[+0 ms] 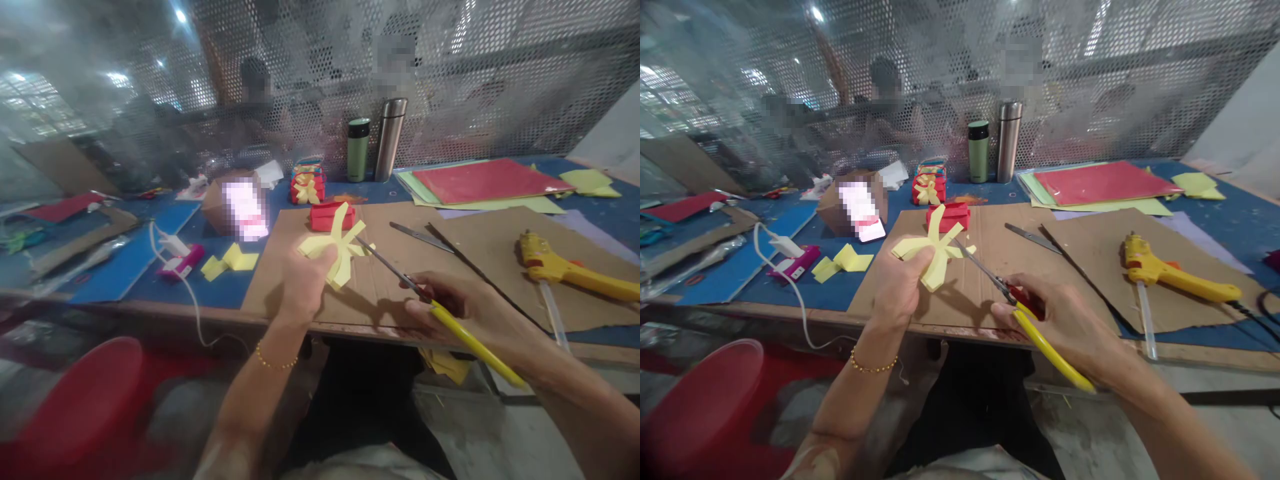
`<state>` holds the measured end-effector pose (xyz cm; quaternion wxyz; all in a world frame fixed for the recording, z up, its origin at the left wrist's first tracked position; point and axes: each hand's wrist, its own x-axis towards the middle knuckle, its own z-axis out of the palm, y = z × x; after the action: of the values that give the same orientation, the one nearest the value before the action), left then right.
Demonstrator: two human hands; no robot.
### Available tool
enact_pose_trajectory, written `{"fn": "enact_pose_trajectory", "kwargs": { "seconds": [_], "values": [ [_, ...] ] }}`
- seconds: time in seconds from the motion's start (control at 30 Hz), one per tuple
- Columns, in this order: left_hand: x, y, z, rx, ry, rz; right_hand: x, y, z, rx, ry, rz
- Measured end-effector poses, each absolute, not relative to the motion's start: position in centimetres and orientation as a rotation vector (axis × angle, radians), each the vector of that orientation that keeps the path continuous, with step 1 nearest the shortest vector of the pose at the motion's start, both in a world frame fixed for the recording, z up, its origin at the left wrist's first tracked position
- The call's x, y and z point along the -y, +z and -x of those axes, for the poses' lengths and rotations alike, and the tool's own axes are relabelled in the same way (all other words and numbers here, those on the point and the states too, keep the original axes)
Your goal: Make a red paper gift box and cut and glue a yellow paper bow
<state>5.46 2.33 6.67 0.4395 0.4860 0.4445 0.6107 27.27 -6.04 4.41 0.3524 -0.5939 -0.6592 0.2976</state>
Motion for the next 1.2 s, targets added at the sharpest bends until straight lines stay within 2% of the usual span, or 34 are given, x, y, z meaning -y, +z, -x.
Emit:
{"fn": "enact_pose_trajectory", "kwargs": {
  "seconds": [0.37,0.83,1.2],
  "values": [
    [-2.6,6.0,-6.8,-1.025,1.412,-1.166,5.3,5.4,-27.1,1.659,0.961,1.491],
    [-3.3,4.6,-7.7,-0.978,1.380,-1.136,5.5,5.7,-27.2,1.614,0.962,1.527],
    [-3.3,4.2,-7.9,-0.994,1.383,-1.121,5.3,4.8,-27.8,1.700,0.830,1.557]
  ]
}}
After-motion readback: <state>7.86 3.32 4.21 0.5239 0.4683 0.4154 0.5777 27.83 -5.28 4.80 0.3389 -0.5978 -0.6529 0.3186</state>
